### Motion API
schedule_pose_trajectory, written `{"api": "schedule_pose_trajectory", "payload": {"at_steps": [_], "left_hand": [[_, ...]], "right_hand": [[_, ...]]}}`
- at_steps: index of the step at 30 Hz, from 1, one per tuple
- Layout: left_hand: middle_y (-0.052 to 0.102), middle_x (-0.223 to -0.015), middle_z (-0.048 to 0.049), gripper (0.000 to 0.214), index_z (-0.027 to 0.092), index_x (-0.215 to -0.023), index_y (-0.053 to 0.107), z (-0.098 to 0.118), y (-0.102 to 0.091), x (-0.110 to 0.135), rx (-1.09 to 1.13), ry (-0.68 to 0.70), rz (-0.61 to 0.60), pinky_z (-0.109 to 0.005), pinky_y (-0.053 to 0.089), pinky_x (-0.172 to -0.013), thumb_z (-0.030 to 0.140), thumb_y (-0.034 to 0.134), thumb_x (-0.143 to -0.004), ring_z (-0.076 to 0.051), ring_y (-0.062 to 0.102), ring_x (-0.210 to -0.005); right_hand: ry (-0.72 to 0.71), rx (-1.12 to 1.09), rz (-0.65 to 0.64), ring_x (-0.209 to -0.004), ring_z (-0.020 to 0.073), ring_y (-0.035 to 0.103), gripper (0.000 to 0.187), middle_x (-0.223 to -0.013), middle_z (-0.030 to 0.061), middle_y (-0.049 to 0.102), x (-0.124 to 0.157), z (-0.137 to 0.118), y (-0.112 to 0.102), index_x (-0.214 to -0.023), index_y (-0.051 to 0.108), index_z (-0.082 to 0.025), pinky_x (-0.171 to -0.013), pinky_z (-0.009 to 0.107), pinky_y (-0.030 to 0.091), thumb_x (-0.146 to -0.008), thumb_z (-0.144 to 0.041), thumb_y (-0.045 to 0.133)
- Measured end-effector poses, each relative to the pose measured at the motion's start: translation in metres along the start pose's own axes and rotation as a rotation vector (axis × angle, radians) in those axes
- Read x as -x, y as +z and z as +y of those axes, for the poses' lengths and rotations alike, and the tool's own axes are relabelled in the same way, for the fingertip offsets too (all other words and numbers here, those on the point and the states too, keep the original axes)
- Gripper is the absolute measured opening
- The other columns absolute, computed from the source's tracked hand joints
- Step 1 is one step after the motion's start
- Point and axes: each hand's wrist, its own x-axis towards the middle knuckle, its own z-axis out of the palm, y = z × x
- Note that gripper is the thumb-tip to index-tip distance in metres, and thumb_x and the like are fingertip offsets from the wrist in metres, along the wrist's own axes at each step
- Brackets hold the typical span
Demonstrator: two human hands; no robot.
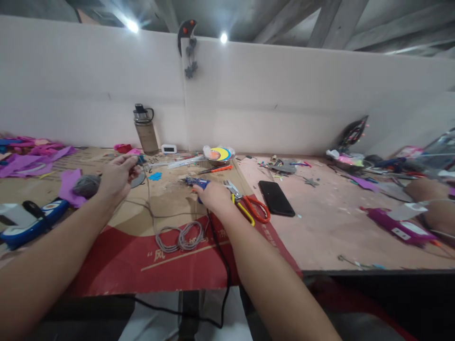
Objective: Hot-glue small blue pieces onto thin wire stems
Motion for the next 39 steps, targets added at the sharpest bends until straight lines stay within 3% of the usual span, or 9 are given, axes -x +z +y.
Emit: {"api": "schedule_pose_trajectory", "payload": {"at_steps": [5,10,14,19,23,26,30,34,39], "left_hand": [[0.054,-0.054,0.0031,0.012,0.016,-0.074,0.062,-0.003,0.006,0.013,-0.105,0.001,-0.072,-0.016,0.027,-0.041,0.026,0.067,-0.07,-0.005,0.044,-0.045],[0.048,-0.054,0.0055,0.015,0.016,-0.069,0.059,-0.006,0.009,0.018,-0.048,-0.079,-0.097,-0.016,0.023,-0.039,0.026,0.069,-0.066,-0.004,0.038,-0.044],[0.05,-0.059,0.0047,0.017,0.014,-0.071,0.059,-0.011,0.009,0.016,0.018,-0.14,-0.132,-0.015,0.022,-0.038,0.024,0.071,-0.065,-0.003,0.037,-0.044],[0.048,-0.057,0.0046,0.017,0.013,-0.069,0.059,-0.017,0.008,0.013,0.074,-0.161,-0.138,-0.014,0.024,-0.037,0.023,0.071,-0.064,-0.003,0.039,-0.044],[0.049,-0.057,0.0041,0.016,0.013,-0.068,0.058,-0.016,0.009,0.014,0.068,-0.178,-0.126,-0.014,0.025,-0.036,0.023,0.071,-0.065,-0.003,0.04,-0.043],[0.049,-0.055,0.0042,0.014,0.013,-0.067,0.058,-0.015,0.01,0.014,0.057,-0.187,-0.111,-0.014,0.026,-0.036,0.021,0.069,-0.066,-0.003,0.04,-0.043],[0.048,-0.051,0.0044,0.014,0.013,-0.064,0.057,-0.015,0.011,0.015,0.062,-0.191,-0.109,-0.014,0.029,-0.037,0.021,0.069,-0.066,-0.004,0.042,-0.042],[0.048,-0.049,0.0042,0.016,0.014,-0.061,0.056,-0.016,0.011,0.015,0.045,-0.196,-0.103,-0.014,0.029,-0.037,0.021,0.069,-0.066,-0.004,0.042,-0.041],[0.049,-0.049,0.0035,0.014,0.014,-0.06,0.056,-0.01,0.014,0.018,0.07,-0.233,-0.073,-0.014,0.029,-0.036,0.017,0.067,-0.067,-0.004,0.042,-0.041]], "right_hand": [[0.029,0.016,-0.03,-0.089,0.0278,0.067,0.034,-0.097,0.0213,0.07,0.0,-0.008,0.019,-0.101,0.065,-0.01,-0.067,0.031,0.045,-0.08,-0.034,0.052],[0.072,-0.196,-0.138,-0.07,0.0235,0.066,0.026,-0.077,0.0124,0.07,-0.012,0.006,0.014,-0.084,0.067,-0.017,-0.056,0.029,0.043,-0.076,-0.037,0.052],[0.112,-0.376,-0.163,-0.05,0.0197,0.057,0.021,-0.054,0.006,0.059,-0.019,0.014,0.011,-0.064,0.058,-0.019,-0.046,0.03,0.039,-0.073,-0.037,0.052],[0.055,-0.929,0.023,-0.053,0.0151,0.057,0.008,-0.06,0.0006,0.057,-0.015,-0.001,0.009,-0.072,0.049,-0.021,-0.049,0.028,0.047,-0.069,-0.027,0.052],[-0.106,-1.197,0.129,-0.06,0.0143,0.059,0.029,-0.068,-0.0018,0.061,-0.005,-0.017,0.004,-0.092,0.044,-0.022,-0.05,0.025,0.046,-0.065,-0.022,0.054],[-0.216,-1.157,0.11,-0.065,0.0145,0.059,0.037,-0.079,0.0007,0.064,0.003,-0.023,0.003,-0.103,0.046,-0.02,-0.053,0.025,0.046,-0.067,-0.023,0.055],[-0.348,-1.001,0.215,-0.085,0.0176,0.061,0.039,-0.103,0.0064,0.065,0.012,-0.025,0.003,-0.11,0.049,-0.021,-0.072,0.03,0.049,-0.071,-0.024,0.056],[-0.432,-0.916,0.243,-0.089,0.0181,0.061,0.042,-0.105,0.0066,0.066,0.023,-0.029,-0.002,-0.118,0.045,-0.022,-0.085,0.036,0.047,-0.076,-0.02,0.051],[-0.442,-0.798,0.271,-0.093,0.0207,0.06,0.045,-0.108,0.0102,0.063,0.029,-0.032,-0.007,-0.12,0.044,-0.02,-0.088,0.04,0.046,-0.075,-0.018,0.05]]}}
